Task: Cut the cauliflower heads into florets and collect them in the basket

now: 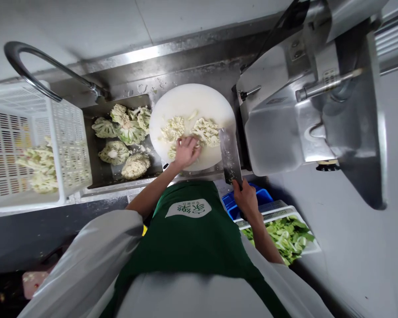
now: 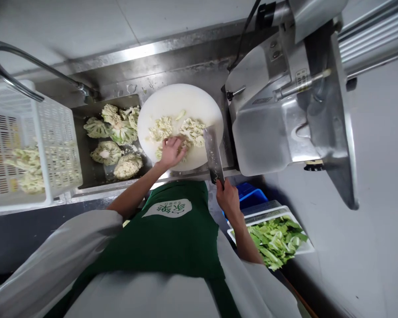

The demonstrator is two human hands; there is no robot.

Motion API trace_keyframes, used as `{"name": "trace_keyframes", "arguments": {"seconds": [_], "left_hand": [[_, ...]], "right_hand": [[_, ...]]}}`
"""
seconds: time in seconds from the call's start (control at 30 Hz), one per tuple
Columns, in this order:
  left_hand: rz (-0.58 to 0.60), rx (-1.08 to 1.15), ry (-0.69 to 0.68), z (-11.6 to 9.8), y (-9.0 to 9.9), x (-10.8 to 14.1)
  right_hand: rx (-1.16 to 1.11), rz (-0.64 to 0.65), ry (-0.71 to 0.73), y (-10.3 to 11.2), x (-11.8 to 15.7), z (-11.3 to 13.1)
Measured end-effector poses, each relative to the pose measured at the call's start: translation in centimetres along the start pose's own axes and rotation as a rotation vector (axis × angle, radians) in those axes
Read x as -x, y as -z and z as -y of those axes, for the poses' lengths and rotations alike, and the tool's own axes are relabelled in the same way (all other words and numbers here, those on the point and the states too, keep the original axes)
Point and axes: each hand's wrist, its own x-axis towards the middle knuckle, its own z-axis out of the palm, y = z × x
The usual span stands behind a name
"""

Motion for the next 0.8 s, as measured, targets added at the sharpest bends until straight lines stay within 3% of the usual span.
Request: {"name": "trace_keyframes", "arguments": {"seconds": [0.13,0.23,0.37,0.47,0.53,0.63,0.8], "left_hand": [[0.099,-0.052,-0.036,-1.0,-2.2,0.8],[0.121,-0.002,-0.034,-0.4,-2.7,0.4],[0.039,-0.025,-0.016,0.6,-0.5,1.4],[-0.010,-0.086,0.096,0.9,1.2,3.6],[0.012,-0.097,0.157,0.7,1.3,4.9],[-0.004,-0.102,0.226,-0.3,0.0,5.5],[-0.140,-0.068,0.253,-2.1,-2.7,3.1]], "right_hand": [[-0.095,-0.061,-0.012,-0.7,-0.4,-0.2],[-0.123,-0.062,-0.004,-1.1,-0.3,-0.2],[-0.146,-0.048,0.003,-1.2,-0.2,0.0],[-0.149,-0.048,0.000,-1.4,-0.3,0.2],[-0.147,-0.049,-0.001,-1.7,-0.4,0.3],[-0.144,-0.042,0.012,-2.1,-0.6,0.4],[-0.119,-0.032,0.016,-2.3,-0.5,0.2]]}}
